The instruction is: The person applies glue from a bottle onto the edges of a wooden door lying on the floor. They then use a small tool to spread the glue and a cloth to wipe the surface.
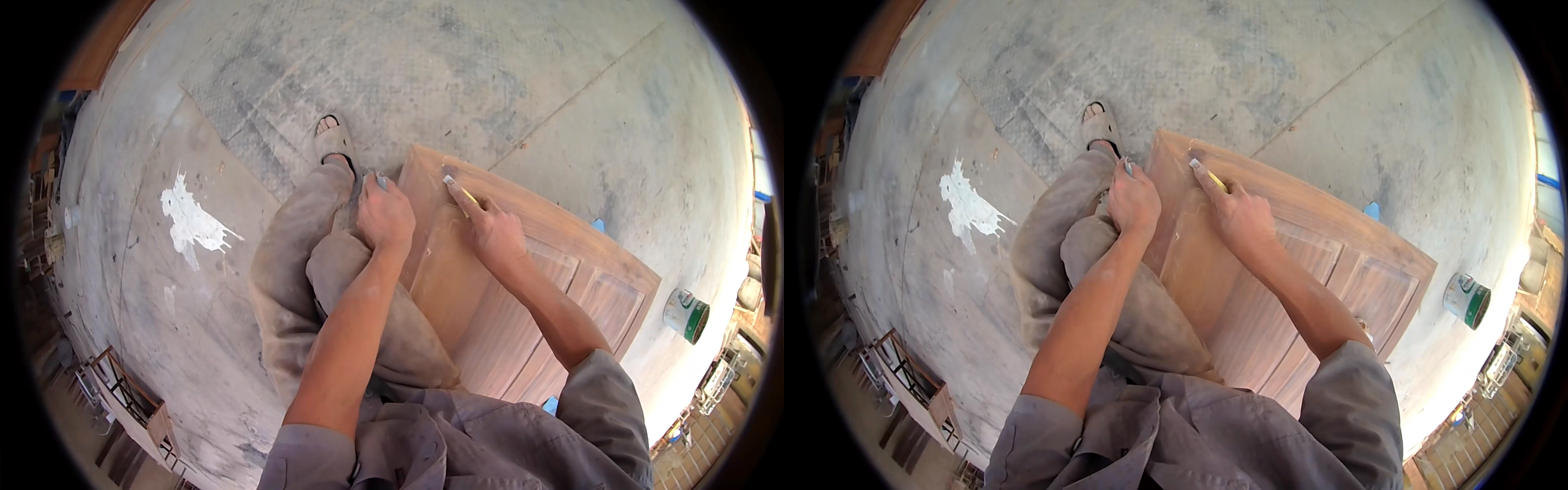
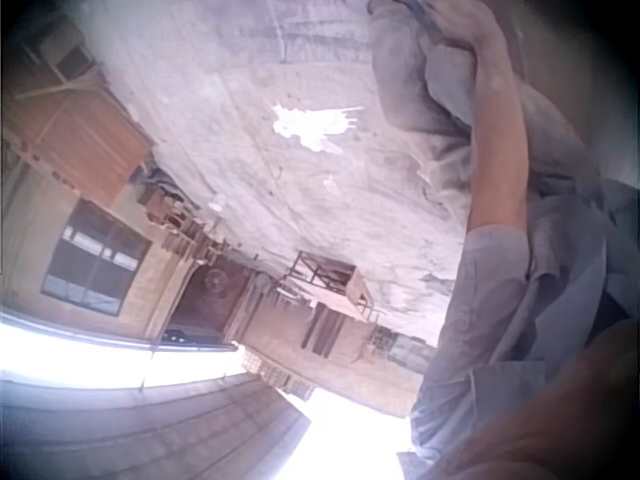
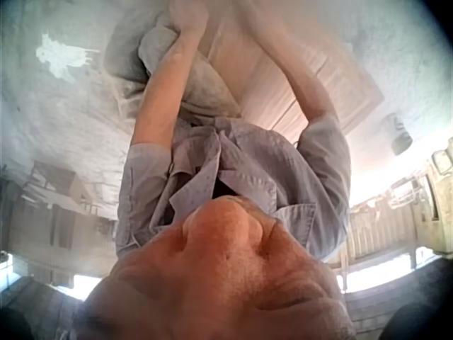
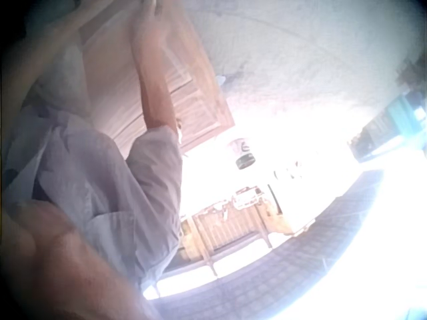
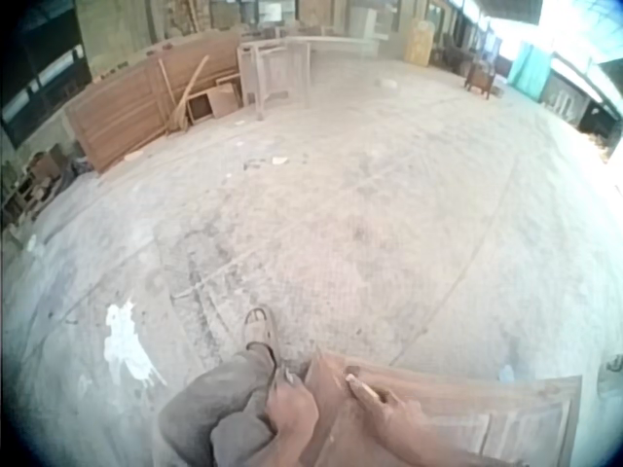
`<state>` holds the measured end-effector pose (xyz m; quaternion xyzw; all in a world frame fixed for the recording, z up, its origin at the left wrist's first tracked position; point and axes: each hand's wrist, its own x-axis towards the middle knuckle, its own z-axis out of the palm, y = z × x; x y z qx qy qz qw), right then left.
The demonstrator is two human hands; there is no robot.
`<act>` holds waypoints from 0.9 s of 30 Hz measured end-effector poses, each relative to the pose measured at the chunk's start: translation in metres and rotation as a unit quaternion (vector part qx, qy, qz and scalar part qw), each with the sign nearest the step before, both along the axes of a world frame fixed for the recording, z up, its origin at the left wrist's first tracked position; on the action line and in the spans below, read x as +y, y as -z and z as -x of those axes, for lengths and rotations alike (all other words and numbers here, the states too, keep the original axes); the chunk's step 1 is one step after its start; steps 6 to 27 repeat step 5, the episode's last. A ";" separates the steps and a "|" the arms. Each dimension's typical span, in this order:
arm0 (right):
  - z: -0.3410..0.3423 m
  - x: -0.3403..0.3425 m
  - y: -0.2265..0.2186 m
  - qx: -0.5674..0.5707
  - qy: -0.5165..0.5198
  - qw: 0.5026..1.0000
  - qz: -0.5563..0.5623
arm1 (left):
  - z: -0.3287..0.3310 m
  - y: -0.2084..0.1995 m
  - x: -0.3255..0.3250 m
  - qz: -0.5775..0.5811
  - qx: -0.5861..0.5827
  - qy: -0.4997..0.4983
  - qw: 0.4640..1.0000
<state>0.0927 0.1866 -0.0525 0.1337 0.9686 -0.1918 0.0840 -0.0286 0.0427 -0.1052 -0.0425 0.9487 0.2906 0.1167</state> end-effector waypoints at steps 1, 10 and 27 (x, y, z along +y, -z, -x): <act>-0.017 0.002 0.005 0.019 -0.004 1.000 0.008 | -0.001 0.003 0.002 0.006 0.001 0.001 1.000; 0.002 -0.003 0.000 -0.054 0.022 0.998 0.009 | 0.000 0.003 0.002 -0.014 0.007 -0.009 1.000; 0.002 -0.003 0.000 -0.054 0.022 0.998 0.009 | 0.000 0.003 0.002 -0.014 0.007 -0.009 1.000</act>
